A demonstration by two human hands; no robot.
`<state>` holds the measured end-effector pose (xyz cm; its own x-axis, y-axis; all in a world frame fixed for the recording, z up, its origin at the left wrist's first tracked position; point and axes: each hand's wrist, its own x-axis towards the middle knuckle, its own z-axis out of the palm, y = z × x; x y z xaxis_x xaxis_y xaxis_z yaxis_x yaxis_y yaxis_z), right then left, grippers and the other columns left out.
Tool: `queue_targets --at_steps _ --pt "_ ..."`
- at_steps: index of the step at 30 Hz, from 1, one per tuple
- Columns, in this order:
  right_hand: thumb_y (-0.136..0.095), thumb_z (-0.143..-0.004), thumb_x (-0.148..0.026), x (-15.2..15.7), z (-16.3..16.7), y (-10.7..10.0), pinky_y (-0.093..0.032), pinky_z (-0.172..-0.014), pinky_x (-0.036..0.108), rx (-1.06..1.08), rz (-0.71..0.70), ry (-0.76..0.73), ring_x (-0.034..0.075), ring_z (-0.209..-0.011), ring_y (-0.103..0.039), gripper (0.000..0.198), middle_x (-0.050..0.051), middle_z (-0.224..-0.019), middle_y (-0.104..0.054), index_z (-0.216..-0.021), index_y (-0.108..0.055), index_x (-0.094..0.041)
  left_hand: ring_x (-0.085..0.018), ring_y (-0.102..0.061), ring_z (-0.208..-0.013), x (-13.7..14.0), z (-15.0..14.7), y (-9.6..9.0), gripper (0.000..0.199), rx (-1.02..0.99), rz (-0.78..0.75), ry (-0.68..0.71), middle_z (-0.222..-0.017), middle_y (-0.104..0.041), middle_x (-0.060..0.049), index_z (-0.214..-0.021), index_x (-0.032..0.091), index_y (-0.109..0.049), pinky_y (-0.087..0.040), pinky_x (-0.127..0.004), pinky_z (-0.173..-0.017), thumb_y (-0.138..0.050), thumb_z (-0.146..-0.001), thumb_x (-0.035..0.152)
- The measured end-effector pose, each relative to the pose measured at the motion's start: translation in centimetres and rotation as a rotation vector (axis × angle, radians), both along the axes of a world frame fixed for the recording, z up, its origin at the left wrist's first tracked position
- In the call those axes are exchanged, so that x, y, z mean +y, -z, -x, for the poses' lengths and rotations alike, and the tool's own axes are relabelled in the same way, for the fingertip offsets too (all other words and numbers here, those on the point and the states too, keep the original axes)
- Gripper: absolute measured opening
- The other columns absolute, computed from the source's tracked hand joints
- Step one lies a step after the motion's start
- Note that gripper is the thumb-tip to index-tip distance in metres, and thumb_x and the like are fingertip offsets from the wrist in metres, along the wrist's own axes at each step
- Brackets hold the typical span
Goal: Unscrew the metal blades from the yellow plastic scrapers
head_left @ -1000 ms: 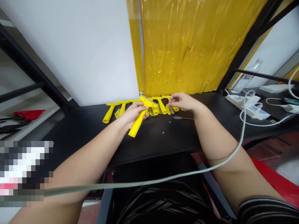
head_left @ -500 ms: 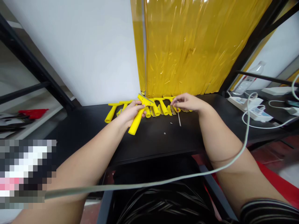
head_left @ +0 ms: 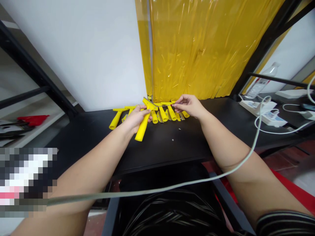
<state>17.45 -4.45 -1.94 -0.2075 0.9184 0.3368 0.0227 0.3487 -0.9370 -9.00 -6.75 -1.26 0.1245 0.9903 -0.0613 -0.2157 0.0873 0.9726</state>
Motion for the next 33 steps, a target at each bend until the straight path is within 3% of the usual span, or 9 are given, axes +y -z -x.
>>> queue_targets --at_steps 7,19,27,30,33 --pt "-0.097 -0.062 -0.048 0.38 0.15 0.56 -0.067 -0.07 0.031 -0.041 0.027 0.036 0.016 -0.069 -0.074 0.051 0.006 -0.079 -0.075 -0.083 -0.061 -0.018 -0.013 -0.062 -0.051 -0.08 0.08 -0.1 0.032 0.003 -0.012 -0.029 -0.08 -0.062 -0.002 -0.104 0.021 -0.044 -0.05 -0.024 -0.051 -0.063 -0.086 0.004" --pt "-0.098 -0.059 -0.05 0.49 0.4 0.74 -0.067 -0.07 0.031 -0.03 0.027 0.016 0.015 -0.069 -0.073 0.054 0.005 -0.077 -0.074 -0.082 -0.06 -0.019 -0.014 -0.06 -0.051 -0.09 -0.02 0.08 0.03 0.016 -0.028 -0.001 -0.075 -0.06 -0.001 -0.106 0.022 -0.042 -0.049 -0.025 -0.052 -0.058 -0.089 0.002" --pt "-0.097 -0.062 -0.032 0.22 0.65 0.72 -0.067 -0.076 0.035 -0.037 0.027 0.019 0.016 -0.073 -0.074 0.044 0.004 -0.081 -0.074 -0.083 -0.06 -0.02 -0.013 -0.061 -0.053 0.17 0.15 0.63 0.03 0.028 -0.066 -0.015 -0.078 -0.061 -0.001 -0.104 0.022 -0.043 -0.048 -0.024 -0.052 -0.06 -0.088 0.003" --pt "-0.095 -0.064 -0.027 0.34 0.59 0.87 -0.067 -0.073 0.034 -0.06 0.045 0.02 0.017 -0.07 -0.073 0.041 0.003 -0.077 -0.073 -0.085 -0.061 -0.02 -0.013 -0.062 -0.053 0.28 0.17 0.78 0.029 0.042 -0.089 -0.025 -0.078 -0.06 -0.001 -0.102 0.022 -0.042 -0.048 -0.024 -0.052 -0.061 -0.088 0.004" --pt "-0.092 -0.071 -0.034 0.45 0.53 0.95 -0.065 -0.063 0.033 -0.122 0.073 0.051 0.016 -0.062 -0.07 0.037 0.004 -0.072 -0.071 -0.085 -0.062 -0.019 -0.013 -0.062 -0.053 0.28 0.15 0.82 0.029 0.062 -0.106 -0.029 -0.08 -0.06 -0.001 -0.1 0.022 -0.043 -0.048 -0.025 -0.052 -0.063 -0.088 0.005"
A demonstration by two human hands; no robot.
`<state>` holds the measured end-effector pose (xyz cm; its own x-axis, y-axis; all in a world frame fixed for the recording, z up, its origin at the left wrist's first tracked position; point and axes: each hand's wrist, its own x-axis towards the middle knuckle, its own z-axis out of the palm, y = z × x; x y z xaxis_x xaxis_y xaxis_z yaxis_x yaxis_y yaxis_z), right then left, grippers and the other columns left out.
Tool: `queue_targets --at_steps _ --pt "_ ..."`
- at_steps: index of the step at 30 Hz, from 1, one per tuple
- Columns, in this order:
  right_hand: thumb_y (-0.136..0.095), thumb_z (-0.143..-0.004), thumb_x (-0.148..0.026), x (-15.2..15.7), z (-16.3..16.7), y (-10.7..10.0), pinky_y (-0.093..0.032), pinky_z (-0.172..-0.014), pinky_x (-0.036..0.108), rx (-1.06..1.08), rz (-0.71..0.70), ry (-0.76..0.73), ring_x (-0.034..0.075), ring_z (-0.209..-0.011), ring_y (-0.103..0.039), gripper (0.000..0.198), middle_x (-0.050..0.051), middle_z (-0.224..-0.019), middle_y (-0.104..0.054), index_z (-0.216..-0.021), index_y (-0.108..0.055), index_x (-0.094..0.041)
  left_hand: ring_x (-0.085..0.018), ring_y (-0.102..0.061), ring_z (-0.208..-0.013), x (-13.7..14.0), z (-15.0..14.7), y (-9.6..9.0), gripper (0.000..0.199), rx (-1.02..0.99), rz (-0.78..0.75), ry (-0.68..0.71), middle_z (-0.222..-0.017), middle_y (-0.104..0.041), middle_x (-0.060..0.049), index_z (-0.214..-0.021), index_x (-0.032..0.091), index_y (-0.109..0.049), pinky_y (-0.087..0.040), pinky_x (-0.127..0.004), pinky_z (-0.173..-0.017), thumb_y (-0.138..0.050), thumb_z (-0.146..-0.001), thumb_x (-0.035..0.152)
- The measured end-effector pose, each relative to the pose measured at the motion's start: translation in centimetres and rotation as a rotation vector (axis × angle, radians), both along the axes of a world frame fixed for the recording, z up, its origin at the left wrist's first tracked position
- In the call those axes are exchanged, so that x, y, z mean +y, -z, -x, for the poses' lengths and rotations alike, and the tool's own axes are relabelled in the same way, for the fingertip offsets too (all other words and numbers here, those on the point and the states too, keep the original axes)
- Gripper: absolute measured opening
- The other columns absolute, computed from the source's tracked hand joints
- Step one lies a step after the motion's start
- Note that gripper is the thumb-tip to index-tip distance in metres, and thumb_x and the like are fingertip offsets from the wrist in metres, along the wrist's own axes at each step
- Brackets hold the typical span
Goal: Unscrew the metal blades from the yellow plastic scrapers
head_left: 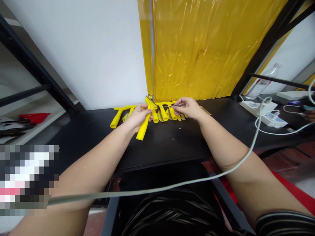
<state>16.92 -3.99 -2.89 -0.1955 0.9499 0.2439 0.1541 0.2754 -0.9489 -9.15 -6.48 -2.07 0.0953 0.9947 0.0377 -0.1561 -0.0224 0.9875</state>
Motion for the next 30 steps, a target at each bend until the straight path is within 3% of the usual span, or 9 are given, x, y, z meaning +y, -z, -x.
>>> queue_targets --at_steps 4,8,13,17,21,26,30 --pt "-0.078 -0.088 -0.045 -0.1 -0.06 -0.17 -0.05 -0.043 0.026 -0.194 0.022 0.029 0.012 -0.045 -0.056 0.032 0.0 -0.059 -0.061 -0.082 -0.062 -0.018 -0.013 -0.062 -0.054 0.01 0.02 0.04 0.029 0.01 -0.016 -0.003 -0.079 -0.06 -0.001 -0.1 0.022 -0.043 -0.047 -0.025 -0.052 -0.062 -0.088 0.004" --pt "-0.057 -0.101 -0.047 -0.39 -0.03 -0.32 -0.04 -0.043 0.026 -0.41 -0.005 0.029 0.011 -0.042 -0.047 0.033 -0.004 -0.053 -0.046 -0.09 -0.065 -0.018 -0.013 -0.062 -0.054 0.08 0.05 0.21 0.028 0.015 -0.02 0.003 -0.077 -0.059 0.0 -0.1 0.022 -0.043 -0.047 -0.025 -0.052 -0.061 -0.089 0.004" --pt "-0.063 -0.095 -0.042 -0.73 0.24 -0.16 -0.041 -0.055 0.024 -0.443 -0.112 -0.004 0.011 -0.054 -0.045 0.025 -0.005 -0.072 -0.053 -0.11 -0.055 -0.023 -0.013 -0.063 -0.054 -0.08 -0.17 0.24 0.03 0.028 -0.017 -0.014 -0.082 -0.06 0.0 -0.098 0.021 -0.044 -0.046 -0.024 -0.05 -0.066 -0.086 0.004" --pt "-0.058 -0.097 -0.045 -0.91 0.51 -0.44 -0.042 -0.063 0.027 -0.53 -0.111 0.071 0.014 -0.06 -0.048 0.023 -0.002 -0.074 -0.055 -0.1 -0.057 -0.022 -0.012 -0.062 -0.053 -0.11 -0.29 0.17 0.032 0.03 -0.002 -0.018 -0.083 -0.06 0.0 -0.098 0.021 -0.045 -0.045 -0.024 -0.05 -0.068 -0.085 0.004" --pt "-0.047 -0.101 -0.052 -0.87 0.6 -0.54 -0.04 -0.063 0.029 -0.593 -0.078 0.049 0.016 -0.062 -0.049 0.037 0.001 -0.071 -0.054 -0.091 -0.064 -0.02 -0.013 -0.063 -0.054 0.03 -0.27 0.27 0.028 0.064 -0.023 -0.018 -0.081 -0.059 0.001 -0.098 0.021 -0.045 -0.046 -0.026 -0.05 -0.064 -0.088 0.004" --pt "-0.062 -0.092 -0.041 -0.74 0.52 0.06 -0.041 -0.064 0.027 -0.487 -0.177 0.016 0.015 -0.067 -0.047 0.025 -0.002 -0.079 -0.054 -0.107 -0.053 -0.024 -0.012 -0.063 -0.054 -0.02 -0.16 0.32 0.027 0.072 -0.034 -0.008 -0.082 -0.06 0.0 -0.098 0.021 -0.044 -0.045 -0.025 -0.051 -0.063 -0.089 0.004" --pt "-0.056 -0.096 -0.04 -0.77 0.62 -0.29 -0.039 -0.064 0.028 -0.582 -0.154 0.068 0.015 -0.067 -0.048 0.019 0.001 -0.081 -0.057 -0.094 -0.056 -0.021 -0.012 -0.063 -0.054 -0.02 -0.1 0.32 0.03 0.047 -0.019 -0.014 -0.082 -0.06 0.0 -0.098 0.021 -0.045 -0.045 -0.024 -0.051 -0.067 -0.086 0.004"
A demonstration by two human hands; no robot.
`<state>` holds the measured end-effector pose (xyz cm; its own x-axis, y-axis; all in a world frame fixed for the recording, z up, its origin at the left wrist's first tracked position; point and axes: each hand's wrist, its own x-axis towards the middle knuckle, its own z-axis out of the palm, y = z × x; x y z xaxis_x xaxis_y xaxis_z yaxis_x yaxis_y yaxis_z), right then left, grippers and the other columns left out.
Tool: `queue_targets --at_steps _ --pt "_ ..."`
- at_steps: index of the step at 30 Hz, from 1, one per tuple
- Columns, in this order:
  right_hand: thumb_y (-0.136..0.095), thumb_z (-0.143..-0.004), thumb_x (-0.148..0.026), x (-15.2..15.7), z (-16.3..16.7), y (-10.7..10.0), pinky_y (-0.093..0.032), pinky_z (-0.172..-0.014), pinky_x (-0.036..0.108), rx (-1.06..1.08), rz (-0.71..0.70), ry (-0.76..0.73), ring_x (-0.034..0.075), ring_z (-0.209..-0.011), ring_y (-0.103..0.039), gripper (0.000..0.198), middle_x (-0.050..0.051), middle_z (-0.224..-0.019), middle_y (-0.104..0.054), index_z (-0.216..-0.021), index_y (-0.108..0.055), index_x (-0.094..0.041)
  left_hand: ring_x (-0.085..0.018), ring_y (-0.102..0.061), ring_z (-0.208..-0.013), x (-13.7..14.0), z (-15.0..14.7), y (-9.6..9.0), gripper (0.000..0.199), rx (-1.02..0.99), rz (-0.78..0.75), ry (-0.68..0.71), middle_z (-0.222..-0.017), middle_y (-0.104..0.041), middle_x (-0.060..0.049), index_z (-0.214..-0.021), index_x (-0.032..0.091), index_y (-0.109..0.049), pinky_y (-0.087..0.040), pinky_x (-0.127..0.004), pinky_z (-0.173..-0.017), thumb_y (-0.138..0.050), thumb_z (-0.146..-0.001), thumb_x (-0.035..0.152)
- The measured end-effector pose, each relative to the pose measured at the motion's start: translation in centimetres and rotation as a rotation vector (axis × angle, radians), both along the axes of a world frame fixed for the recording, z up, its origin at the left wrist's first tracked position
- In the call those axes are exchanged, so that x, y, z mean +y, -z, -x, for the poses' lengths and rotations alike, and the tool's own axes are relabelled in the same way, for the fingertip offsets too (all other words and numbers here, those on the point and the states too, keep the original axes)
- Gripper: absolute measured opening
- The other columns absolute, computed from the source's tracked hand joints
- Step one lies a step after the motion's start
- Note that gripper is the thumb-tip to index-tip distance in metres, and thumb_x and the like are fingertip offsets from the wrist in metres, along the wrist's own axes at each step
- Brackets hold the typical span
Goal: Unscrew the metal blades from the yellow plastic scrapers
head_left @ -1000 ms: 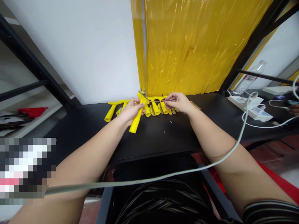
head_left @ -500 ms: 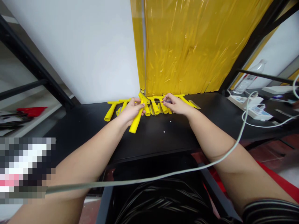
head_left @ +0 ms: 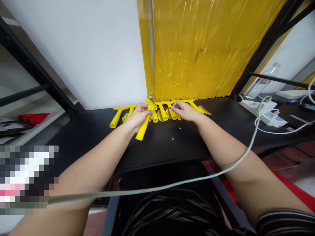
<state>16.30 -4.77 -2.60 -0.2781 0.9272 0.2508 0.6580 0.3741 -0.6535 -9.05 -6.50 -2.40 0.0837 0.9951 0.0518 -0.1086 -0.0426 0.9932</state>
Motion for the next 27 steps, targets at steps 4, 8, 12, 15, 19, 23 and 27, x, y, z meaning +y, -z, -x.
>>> queue_targets --at_steps 4,8,12,15,19,23,27 --pt "-0.045 -0.102 -0.043 -0.08 0.09 -0.19 -0.038 -0.065 0.03 -0.042 0.03 -0.016 0.016 -0.065 -0.048 0.032 0.002 -0.074 -0.055 -0.089 -0.062 -0.019 -0.012 -0.064 -0.055 0.15 0.0 0.11 0.032 -0.011 0.0 0.006 -0.082 -0.06 0.0 -0.098 0.021 -0.046 -0.045 -0.024 -0.051 -0.069 -0.085 0.005" --pt "-0.061 -0.094 -0.038 -0.01 0.04 0.36 -0.037 -0.062 0.027 0.081 -0.009 -0.075 0.014 -0.062 -0.044 0.024 -0.004 -0.073 -0.05 -0.111 -0.054 -0.022 -0.012 -0.063 -0.054 0.25 0.01 0.09 0.031 0.02 -0.005 0.002 -0.081 -0.059 0.001 -0.098 0.021 -0.044 -0.045 -0.024 -0.05 -0.067 -0.087 0.005" --pt "-0.054 -0.099 -0.036 0.23 0.07 0.29 -0.037 -0.064 0.029 -0.011 -0.036 -0.018 0.015 -0.064 -0.046 0.019 0.0 -0.074 -0.054 -0.093 -0.06 -0.019 -0.012 -0.063 -0.054 0.24 -0.02 -0.01 0.028 0.041 -0.008 0.0 -0.081 -0.059 0.001 -0.099 0.021 -0.043 -0.046 -0.024 -0.051 -0.064 -0.089 0.005" --pt "-0.043 -0.104 -0.041 0.34 0.09 0.2 -0.037 -0.065 0.03 -0.055 -0.021 -0.028 0.016 -0.064 -0.048 0.037 0.002 -0.072 -0.056 -0.082 -0.062 -0.018 -0.012 -0.063 -0.054 0.21 -0.09 -0.02 0.027 0.048 -0.009 0.006 -0.082 -0.059 0.001 -0.098 0.021 -0.043 -0.046 -0.024 -0.05 -0.063 -0.089 0.005" --pt "-0.062 -0.094 -0.037 0.28 0.08 0.6 -0.037 -0.063 0.028 0.102 -0.037 -0.089 0.015 -0.064 -0.045 0.019 -0.004 -0.073 -0.051 -0.104 -0.055 -0.022 -0.012 -0.063 -0.054 0.25 -0.09 0.05 0.027 0.05 -0.009 0.0 -0.082 -0.058 0.001 -0.098 0.021 -0.043 -0.046 -0.025 -0.05 -0.062 -0.089 0.005" --pt "-0.059 -0.096 -0.033 0.26 0.17 0.46 -0.037 -0.066 0.029 0.009 -0.042 -0.024 0.016 -0.067 -0.049 0.014 -0.001 -0.075 -0.055 -0.093 -0.058 -0.019 -0.012 -0.063 -0.054 0.38 0.04 0.19 0.027 0.048 -0.014 0.011 -0.08 -0.058 0.002 -0.098 0.022 -0.042 -0.046 -0.025 -0.05 -0.062 -0.09 0.005" --pt "-0.049 -0.103 -0.039 0.26 0.25 0.28 -0.038 -0.067 0.031 -0.058 -0.017 -0.029 0.017 -0.069 -0.051 0.032 0.002 -0.073 -0.057 -0.084 -0.063 -0.018 -0.012 -0.063 -0.055 0.38 0.03 0.24 0.028 0.052 -0.02 0.015 -0.08 -0.058 0.001 -0.099 0.021 -0.042 -0.046 -0.024 -0.051 -0.063 -0.089 0.006"
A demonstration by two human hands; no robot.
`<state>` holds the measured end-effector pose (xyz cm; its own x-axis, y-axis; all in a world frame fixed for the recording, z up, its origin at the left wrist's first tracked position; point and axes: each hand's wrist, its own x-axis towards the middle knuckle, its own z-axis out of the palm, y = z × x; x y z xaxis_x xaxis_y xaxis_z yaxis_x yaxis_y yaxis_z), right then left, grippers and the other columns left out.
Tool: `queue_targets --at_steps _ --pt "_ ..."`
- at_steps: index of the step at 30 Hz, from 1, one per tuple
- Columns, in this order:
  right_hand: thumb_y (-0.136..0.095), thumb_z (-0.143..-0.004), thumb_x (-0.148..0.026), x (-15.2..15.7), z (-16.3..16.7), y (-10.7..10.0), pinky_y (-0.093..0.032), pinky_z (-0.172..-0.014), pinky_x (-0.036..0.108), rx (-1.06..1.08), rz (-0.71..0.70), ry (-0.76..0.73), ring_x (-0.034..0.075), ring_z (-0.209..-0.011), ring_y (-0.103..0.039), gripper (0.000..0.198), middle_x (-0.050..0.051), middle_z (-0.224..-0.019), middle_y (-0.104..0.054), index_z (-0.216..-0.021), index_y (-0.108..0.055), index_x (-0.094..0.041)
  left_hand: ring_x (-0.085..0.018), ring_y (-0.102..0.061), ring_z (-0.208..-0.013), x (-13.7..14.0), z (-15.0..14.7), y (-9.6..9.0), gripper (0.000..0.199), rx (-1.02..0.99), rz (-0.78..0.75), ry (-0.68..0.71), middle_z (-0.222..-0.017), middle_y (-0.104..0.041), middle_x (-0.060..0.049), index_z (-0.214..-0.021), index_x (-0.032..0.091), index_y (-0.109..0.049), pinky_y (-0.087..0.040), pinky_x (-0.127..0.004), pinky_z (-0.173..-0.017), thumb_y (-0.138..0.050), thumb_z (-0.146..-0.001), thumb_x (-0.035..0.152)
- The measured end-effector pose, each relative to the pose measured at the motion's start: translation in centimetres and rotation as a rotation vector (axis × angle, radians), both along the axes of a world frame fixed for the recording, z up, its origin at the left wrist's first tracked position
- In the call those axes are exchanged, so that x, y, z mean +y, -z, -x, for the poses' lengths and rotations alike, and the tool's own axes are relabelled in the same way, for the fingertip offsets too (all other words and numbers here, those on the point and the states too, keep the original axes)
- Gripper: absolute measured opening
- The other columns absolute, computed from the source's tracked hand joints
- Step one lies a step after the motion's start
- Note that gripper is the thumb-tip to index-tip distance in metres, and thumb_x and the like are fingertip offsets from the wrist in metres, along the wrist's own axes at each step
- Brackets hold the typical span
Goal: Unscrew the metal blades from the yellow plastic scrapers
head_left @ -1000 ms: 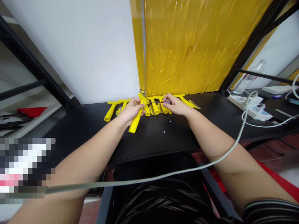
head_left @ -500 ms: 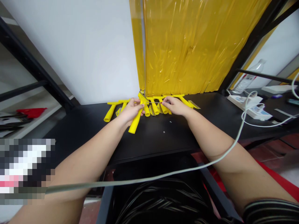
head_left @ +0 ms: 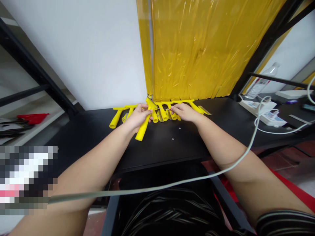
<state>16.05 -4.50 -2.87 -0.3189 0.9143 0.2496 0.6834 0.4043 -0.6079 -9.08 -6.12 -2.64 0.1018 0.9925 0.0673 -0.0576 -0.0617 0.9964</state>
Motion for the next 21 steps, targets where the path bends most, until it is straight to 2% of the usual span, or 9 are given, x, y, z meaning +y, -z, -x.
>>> queue_targets --at_steps 2,5,8,11,13,14,16,19,21 --pt "-0.058 -0.098 -0.038 -0.04 -0.01 0.23 -0.038 -0.065 0.029 0.082 -0.009 -0.022 0.015 -0.067 -0.05 0.019 -0.001 -0.074 -0.056 -0.097 -0.061 -0.019 -0.012 -0.063 -0.055 -0.09 -0.07 -0.09 0.027 0.001 0.004 -0.007 -0.081 -0.059 0.001 -0.099 0.021 -0.042 -0.046 -0.024 -0.05 -0.063 -0.09 0.006" --pt "-0.066 -0.091 -0.03 -0.02 -0.07 0.55 -0.038 -0.063 0.027 0.139 -0.028 -0.037 0.014 -0.064 -0.046 0.022 -0.004 -0.075 -0.053 -0.107 -0.055 -0.021 -0.011 -0.063 -0.054 -0.27 -0.18 -0.31 0.026 0.009 0.016 -0.017 -0.081 -0.059 0.001 -0.099 0.021 -0.042 -0.046 -0.024 -0.05 -0.061 -0.09 0.005" --pt "-0.062 -0.094 -0.032 0.13 -0.09 0.41 -0.038 -0.065 0.029 0.05 -0.041 0.016 0.015 -0.067 -0.049 0.013 0.0 -0.076 -0.057 -0.095 -0.06 -0.019 -0.011 -0.062 -0.053 -0.39 -0.24 -0.48 0.026 0.012 0.02 -0.022 -0.081 -0.058 0.002 -0.098 0.021 -0.042 -0.046 -0.025 -0.05 -0.06 -0.091 0.004" --pt "-0.049 -0.102 -0.039 0.19 -0.04 0.16 -0.039 -0.067 0.031 -0.011 -0.012 -0.013 0.016 -0.067 -0.051 0.034 0.005 -0.077 -0.063 -0.082 -0.065 -0.017 -0.011 -0.062 -0.053 -0.45 -0.28 -0.51 0.026 0.013 0.021 -0.024 -0.08 -0.057 0.002 -0.098 0.021 -0.042 -0.046 -0.025 -0.05 -0.059 -0.092 0.003" --pt "-0.051 -0.102 -0.041 0.1 -0.01 0.23 -0.039 -0.067 0.03 0.035 -0.016 -0.031 0.016 -0.068 -0.051 0.03 0.004 -0.079 -0.063 -0.089 -0.065 -0.017 -0.011 -0.062 -0.053 -0.47 -0.29 -0.49 0.025 0.018 0.019 -0.024 -0.081 -0.058 0.002 -0.098 0.021 -0.043 -0.046 -0.024 -0.049 -0.059 -0.092 0.003" --pt "-0.056 -0.099 -0.041 0.03 0.0 0.33 -0.04 -0.067 0.03 0.073 -0.023 -0.035 0.016 -0.068 -0.051 0.023 0.003 -0.079 -0.063 -0.096 -0.064 -0.018 -0.011 -0.062 -0.053 -0.47 -0.3 -0.49 0.025 0.022 0.017 -0.025 -0.081 -0.058 0.001 -0.099 0.021 -0.043 -0.045 -0.024 -0.049 -0.059 -0.093 0.003" --pt "-0.065 -0.092 -0.038 -0.07 0.01 0.54 -0.04 -0.066 0.029 0.125 -0.041 -0.044 0.015 -0.068 -0.05 0.023 0.0 -0.079 -0.059 -0.105 -0.058 -0.021 -0.011 -0.062 -0.054 -0.47 -0.29 -0.49 0.024 0.029 0.019 -0.028 -0.08 -0.059 0.001 -0.1 0.021 -0.044 -0.046 -0.024 -0.049 -0.06 -0.093 0.004" --pt "-0.064 -0.092 -0.035 -0.07 0.06 0.5 -0.039 -0.067 0.029 0.097 -0.07 -0.002 0.015 -0.069 -0.049 0.017 0.0 -0.079 -0.058 -0.097 -0.057 -0.02 -0.011 -0.062 -0.054 -0.44 -0.27 -0.49 0.024 0.031 0.024 -0.033 -0.079 -0.06 0.001 -0.103 0.02 -0.045 -0.046 -0.023 -0.049 -0.059 -0.093 0.004" --pt "-0.058 -0.097 -0.037 -0.02 0.18 0.24 -0.037 -0.066 0.03 0.029 -0.06 0.048 0.016 -0.067 -0.048 0.021 0.001 -0.075 -0.057 -0.087 -0.06 -0.019 -0.012 -0.063 -0.054 -0.4 -0.24 -0.45 0.024 0.024 0.019 -0.027 -0.078 -0.06 0.001 -0.103 0.021 -0.045 -0.047 -0.023 -0.049 -0.06 -0.092 0.005"
